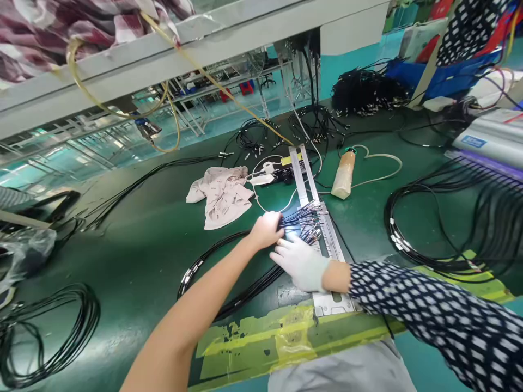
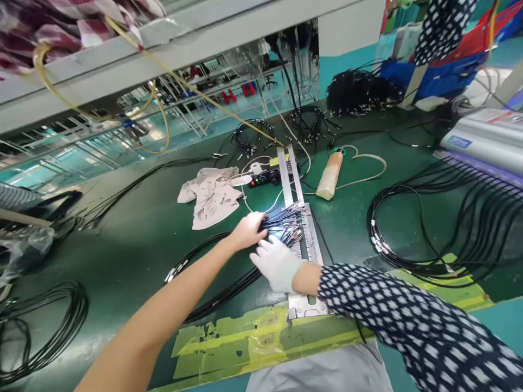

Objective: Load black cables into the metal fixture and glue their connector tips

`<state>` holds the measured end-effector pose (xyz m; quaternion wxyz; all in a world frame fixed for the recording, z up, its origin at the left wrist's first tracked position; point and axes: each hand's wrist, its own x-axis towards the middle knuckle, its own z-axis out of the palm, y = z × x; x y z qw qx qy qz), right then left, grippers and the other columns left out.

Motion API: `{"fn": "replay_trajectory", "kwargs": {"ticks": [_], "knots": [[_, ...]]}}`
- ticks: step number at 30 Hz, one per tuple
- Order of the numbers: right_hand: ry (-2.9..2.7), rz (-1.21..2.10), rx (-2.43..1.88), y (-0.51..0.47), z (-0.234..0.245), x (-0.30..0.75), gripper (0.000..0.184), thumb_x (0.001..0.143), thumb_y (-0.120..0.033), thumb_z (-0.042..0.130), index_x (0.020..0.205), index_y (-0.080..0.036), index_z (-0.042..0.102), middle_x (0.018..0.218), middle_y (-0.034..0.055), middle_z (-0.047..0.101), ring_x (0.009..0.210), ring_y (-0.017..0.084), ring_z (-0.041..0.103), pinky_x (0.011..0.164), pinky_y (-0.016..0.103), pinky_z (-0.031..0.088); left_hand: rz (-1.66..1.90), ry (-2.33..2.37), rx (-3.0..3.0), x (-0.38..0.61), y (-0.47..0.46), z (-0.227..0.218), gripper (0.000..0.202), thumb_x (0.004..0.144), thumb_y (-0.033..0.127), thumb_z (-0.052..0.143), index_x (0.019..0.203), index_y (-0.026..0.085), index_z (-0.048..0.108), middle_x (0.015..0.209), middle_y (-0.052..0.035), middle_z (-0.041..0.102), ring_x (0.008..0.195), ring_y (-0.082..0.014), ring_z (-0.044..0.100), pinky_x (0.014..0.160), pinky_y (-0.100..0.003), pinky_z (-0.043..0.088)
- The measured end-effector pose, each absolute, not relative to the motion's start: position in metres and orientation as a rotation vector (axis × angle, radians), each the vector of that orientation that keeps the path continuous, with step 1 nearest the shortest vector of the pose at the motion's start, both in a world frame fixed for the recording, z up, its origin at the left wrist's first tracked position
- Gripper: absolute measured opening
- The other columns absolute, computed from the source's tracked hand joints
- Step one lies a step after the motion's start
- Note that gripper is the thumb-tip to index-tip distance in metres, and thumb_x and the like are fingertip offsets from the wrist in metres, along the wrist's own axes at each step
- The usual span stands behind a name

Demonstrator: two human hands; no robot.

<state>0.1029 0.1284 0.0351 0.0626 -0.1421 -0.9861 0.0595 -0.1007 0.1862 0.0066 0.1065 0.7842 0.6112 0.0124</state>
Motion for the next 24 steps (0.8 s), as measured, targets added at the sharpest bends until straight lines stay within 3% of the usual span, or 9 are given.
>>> {"fn": "replay_trajectory", "kwargs": {"ticks": [3,5,7,10,13,15,17,20,24], "knots": [[-3.035,0.122,-0.388,0.142,0.034,0.073,0.022,0.080,-0.018,0.064,0.101,-0.009,0.066,0.093,0.0151,0.069,0.095,0.030,0.064,0.105,0.058,0.034,0.038,1.773,2.374,-0.091,0.188,0.006,0.025,0.089,0.026,0.050,0.111,0.018,0.057,0.108,-0.0121,0.064,0.104,-0.0257,0.059,0.092,-0.037,0.046],[-3.055,0.117,-0.335,0.144,0.038,0.074,0.014,0.083,-0.020,0.062,0.093,-0.012,0.067,0.091,0.0140,0.068,0.090,0.030,0.065,0.098,0.056,0.039,0.042,1.750,2.397,-0.096,0.183,0.014,0.021,0.090,0.026,0.048,0.106,0.019,0.057,0.106,-0.0104,0.063,0.099,-0.0245,0.060,0.087,-0.035,0.047],[-3.040,0.131,-0.313,0.137,0.047,0.084,0.017,0.089,-0.023,0.056,0.099,-0.014,0.065,0.100,0.0143,0.066,0.086,0.029,0.065,0.084,0.049,0.046,0.060,1.725,2.411,-0.101,0.177,0.022,0.020,0.091,0.027,0.044,0.105,0.020,0.057,0.105,-0.0093,0.062,0.097,-0.0239,0.060,0.085,-0.035,0.046],[-3.010,0.235,-0.450,0.117,0.060,0.104,0.021,0.092,-0.024,0.049,0.107,-0.017,0.062,0.104,0.0128,0.064,0.076,0.025,0.064,0.067,0.040,0.046,0.083,1.650,2.418,-0.094,0.174,0.024,0.023,0.093,0.035,0.044,0.105,0.020,0.057,0.104,-0.0084,0.061,0.098,-0.0243,0.060,0.089,-0.036,0.046],[-3.064,0.373,-0.613,0.102,0.058,0.131,0.021,0.087,-0.030,0.060,0.103,-0.016,0.063,0.096,0.0106,0.065,0.077,0.026,0.065,0.068,0.039,0.047,0.115,1.586,2.397,-0.074,0.184,0.014,0.052,0.084,0.051,0.061,0.124,0.020,0.053,0.119,-0.0117,0.058,0.112,-0.0295,0.056,0.098,-0.041,0.044],[-3.032,0.461,-0.639,0.104,0.051,0.154,0.033,0.082,-0.043,0.070,0.103,-0.018,0.065,0.098,0.0098,0.067,0.089,0.029,0.065,0.078,0.041,0.049,0.134,1.566,2.359,-0.064,0.198,0.007,0.087,0.071,0.058,0.073,0.141,0.018,0.040,0.132,-0.0162,0.052,0.123,-0.0343,0.050,0.102,-0.044,0.042],[-2.832,0.548,-0.875,0.116,0.043,0.180,0.042,0.080,-0.053,0.071,0.107,-0.022,0.066,0.106,0.0083,0.068,0.102,0.028,0.063,0.089,0.040,0.047,0.134,1.542,2.311,-0.062,0.214,0.001,0.110,0.062,0.063,0.080,0.149,0.018,0.031,0.137,-0.0186,0.048,0.127,-0.0370,0.047,0.103,-0.046,0.042],[-2.436,0.565,-1.464,0.143,0.033,0.210,0.035,0.090,-0.050,0.061,0.112,-0.023,0.065,0.109,0.0088,0.069,0.102,0.027,0.063,0.088,0.038,0.047,0.124,1.482,2.255,-0.067,0.233,-0.004,0.116,0.056,0.066,0.083,0.149,0.019,0.033,0.133,-0.0172,0.049,0.124,-0.0358,0.049,0.102,-0.046,0.043],[-2.300,0.596,-1.676,0.165,0.018,0.214,0.047,0.089,-0.050,0.062,0.126,-0.022,0.059,0.103,0.0084,0.071,0.093,0.027,0.068,0.078,0.036,0.049,0.135,1.404,2.210,-0.073,0.239,-0.008,0.107,0.057,0.066,0.083,0.143,0.017,0.042,0.123,-0.0128,0.053,0.113,-0.0288,0.054,0.098,-0.041,0.048]]}}
